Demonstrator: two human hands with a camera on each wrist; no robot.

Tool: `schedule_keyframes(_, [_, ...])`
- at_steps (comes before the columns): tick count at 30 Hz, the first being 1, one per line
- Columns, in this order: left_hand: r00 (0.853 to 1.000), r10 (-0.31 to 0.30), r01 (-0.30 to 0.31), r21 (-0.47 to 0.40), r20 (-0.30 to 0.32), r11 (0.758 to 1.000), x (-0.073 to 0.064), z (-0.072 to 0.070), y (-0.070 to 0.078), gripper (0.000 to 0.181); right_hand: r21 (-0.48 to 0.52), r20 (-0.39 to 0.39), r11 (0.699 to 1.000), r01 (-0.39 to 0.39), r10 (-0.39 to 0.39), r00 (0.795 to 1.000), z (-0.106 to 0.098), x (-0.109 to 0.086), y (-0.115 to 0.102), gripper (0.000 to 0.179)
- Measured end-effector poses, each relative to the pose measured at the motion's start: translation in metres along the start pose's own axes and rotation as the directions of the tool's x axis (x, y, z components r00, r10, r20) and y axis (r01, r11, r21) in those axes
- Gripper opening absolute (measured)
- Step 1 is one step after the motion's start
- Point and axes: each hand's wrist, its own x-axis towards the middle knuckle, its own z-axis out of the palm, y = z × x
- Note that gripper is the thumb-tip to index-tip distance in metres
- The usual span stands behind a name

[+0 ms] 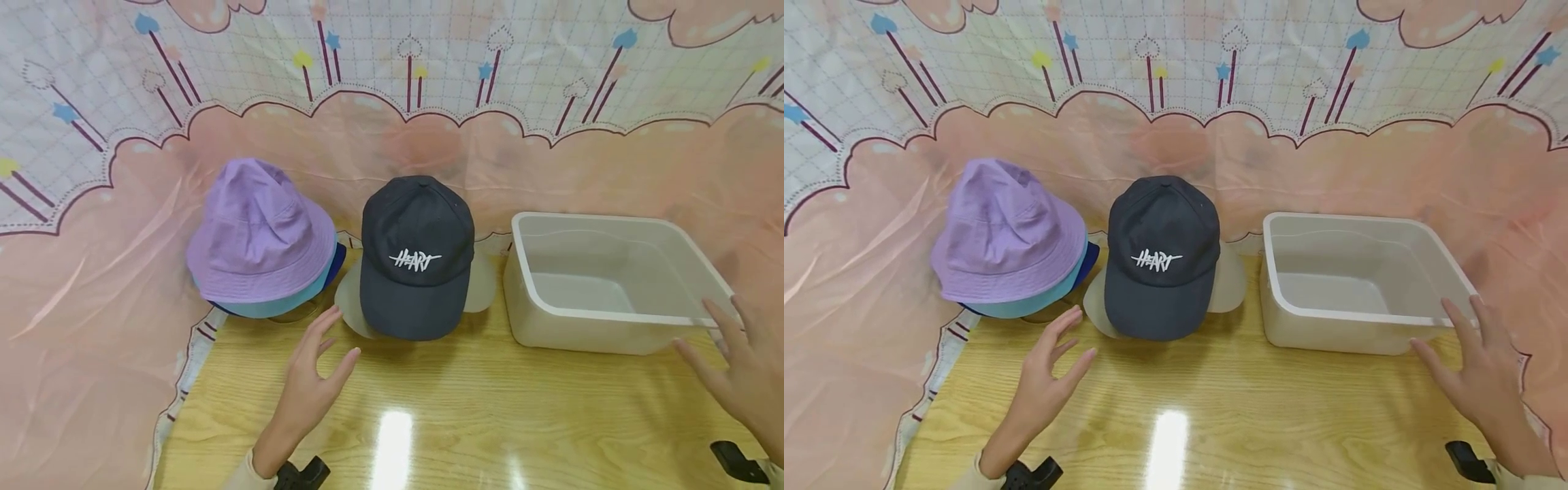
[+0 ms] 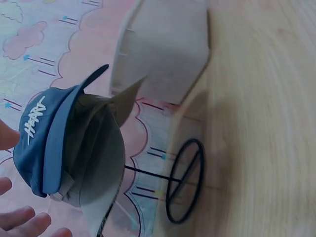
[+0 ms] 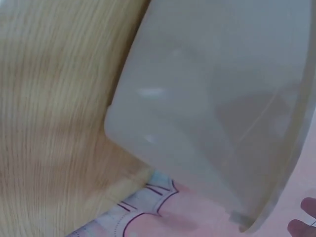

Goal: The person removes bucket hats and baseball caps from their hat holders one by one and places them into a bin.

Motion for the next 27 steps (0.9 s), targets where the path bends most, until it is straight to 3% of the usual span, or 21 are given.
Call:
schedule_keyframes(4, [1.000,-0.015,0.015,-0.043,0.003,0.999,0.008,0.007,0.005,0.060,0.032,0.108,0.991,-0.129,0.125,0.986,-0.001,0.000,0.012,0.089])
schedule_keyframes(8, [1.000,0.014,-0.014,-0.046,0.003,0.999,0.020,0.012,0.011,0.061,0.060,0.222,0.962,-0.267,0.248,0.943,-0.005,-0.001,0.021,0.074])
schedule_keyframes(10, [0.999,0.048,-0.048,-0.037,-0.001,0.998,0.029,0.012,0.014,0.060,0.070,0.255,0.954,-0.292,0.266,0.930,-0.005,0.000,0.025,0.073])
schedule_keyframes(14, [0.994,0.112,-0.112,-0.004,-0.006,0.994,0.049,0.011,0.019,0.059,0.056,0.372,0.942,-0.331,0.288,0.883,-0.006,0.002,0.029,0.080])
schedule_keyframes(18, [0.990,0.139,-0.139,0.021,0.014,0.990,0.069,0.007,0.023,0.059,0.028,0.466,0.935,-0.353,0.300,0.832,-0.006,0.003,0.034,0.091])
schedule_keyframes(23, [0.985,0.162,-0.165,0.043,0.050,0.985,0.087,0.004,0.027,0.059,0.057,0.483,0.938,-0.341,0.273,0.832,-0.005,0.006,0.042,0.094])
schedule_keyframes(27, [0.977,0.200,-0.207,0.085,0.077,0.975,0.100,0.004,0.030,0.058,0.084,0.512,0.933,-0.351,0.261,0.818,-0.005,0.008,0.048,0.093])
